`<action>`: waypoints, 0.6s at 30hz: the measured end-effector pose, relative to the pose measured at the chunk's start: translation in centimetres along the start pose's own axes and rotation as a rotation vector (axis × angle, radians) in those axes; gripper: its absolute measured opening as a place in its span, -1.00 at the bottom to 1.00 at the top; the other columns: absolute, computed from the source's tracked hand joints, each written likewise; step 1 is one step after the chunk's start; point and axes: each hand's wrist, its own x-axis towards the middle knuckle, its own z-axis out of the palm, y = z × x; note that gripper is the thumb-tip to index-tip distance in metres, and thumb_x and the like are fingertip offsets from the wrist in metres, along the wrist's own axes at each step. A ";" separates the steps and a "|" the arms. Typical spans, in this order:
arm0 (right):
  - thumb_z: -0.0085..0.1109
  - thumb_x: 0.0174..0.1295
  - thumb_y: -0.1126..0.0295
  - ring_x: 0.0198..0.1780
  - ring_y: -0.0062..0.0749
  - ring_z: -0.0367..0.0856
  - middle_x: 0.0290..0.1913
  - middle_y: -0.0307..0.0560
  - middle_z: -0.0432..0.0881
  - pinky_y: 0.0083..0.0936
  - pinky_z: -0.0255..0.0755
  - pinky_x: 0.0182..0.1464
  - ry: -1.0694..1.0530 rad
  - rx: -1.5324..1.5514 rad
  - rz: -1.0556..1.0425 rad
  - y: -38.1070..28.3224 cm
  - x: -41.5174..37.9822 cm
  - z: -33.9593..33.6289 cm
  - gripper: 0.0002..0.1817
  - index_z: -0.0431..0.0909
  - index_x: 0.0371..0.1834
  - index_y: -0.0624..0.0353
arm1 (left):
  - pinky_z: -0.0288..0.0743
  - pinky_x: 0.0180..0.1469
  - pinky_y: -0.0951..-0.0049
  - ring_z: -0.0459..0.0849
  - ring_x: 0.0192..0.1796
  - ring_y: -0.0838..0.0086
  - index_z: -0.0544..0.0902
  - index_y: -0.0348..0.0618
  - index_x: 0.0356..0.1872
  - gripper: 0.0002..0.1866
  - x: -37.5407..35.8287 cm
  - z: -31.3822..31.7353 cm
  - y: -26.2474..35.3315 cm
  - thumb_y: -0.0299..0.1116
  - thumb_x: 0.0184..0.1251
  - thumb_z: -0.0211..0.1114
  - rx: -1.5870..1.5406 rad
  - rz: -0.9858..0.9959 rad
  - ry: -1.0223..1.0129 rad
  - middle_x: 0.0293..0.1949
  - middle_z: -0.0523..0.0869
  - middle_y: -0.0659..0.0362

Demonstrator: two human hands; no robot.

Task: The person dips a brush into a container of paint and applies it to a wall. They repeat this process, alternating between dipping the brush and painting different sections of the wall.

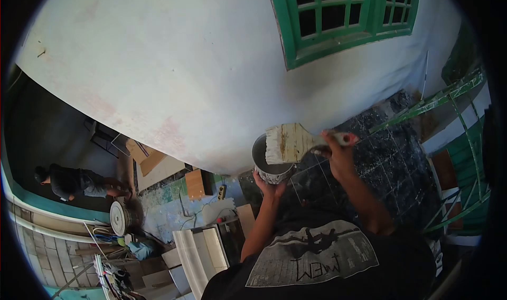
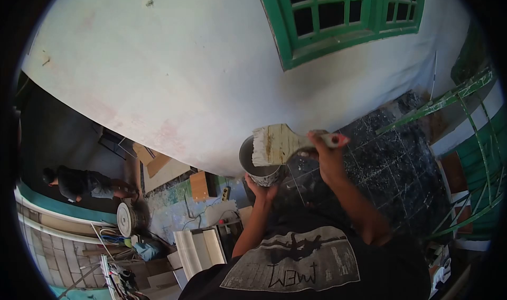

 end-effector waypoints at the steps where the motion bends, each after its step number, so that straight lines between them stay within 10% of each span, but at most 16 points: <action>1: 0.36 0.28 0.39 -0.19 -0.46 0.71 -0.15 -0.14 0.65 -0.49 0.69 -0.23 -0.001 0.006 -0.011 0.3 -0.3 0.1 -0.73 0.54 -0.04 0.24 | 0.26 0.38 -0.24 0.44 0.39 0.03 0.43 -0.04 0.39 -0.26 -0.2 0.4 0.5 0.22 0.35 -0.17 -0.023 0.005 -0.028 0.38 0.48 0.10; 13: 0.33 0.26 0.45 -0.10 -0.37 0.68 -0.06 -0.10 0.59 -0.48 0.69 -0.14 0.190 0.397 -0.120 2.2 3.1 7.2 -0.72 0.48 -0.02 0.17 | 0.14 0.34 -0.36 0.39 0.40 -0.08 0.34 0.06 0.45 -0.12 1.8 -6.0 4.8 0.41 0.24 -0.21 0.026 -0.006 0.057 0.35 0.47 0.00; 18: 0.31 0.28 0.44 0.09 -0.28 0.56 0.01 -0.12 0.52 -0.28 0.58 0.14 -0.097 0.616 -0.442 -6.7 10.2 19.1 -0.78 0.45 -0.12 0.14 | 0.29 0.26 -0.28 0.39 0.38 -0.10 0.33 0.03 0.45 -0.12 -0.2 -2.3 9.2 0.42 0.25 -0.13 0.015 -0.082 -0.050 0.34 0.46 -0.01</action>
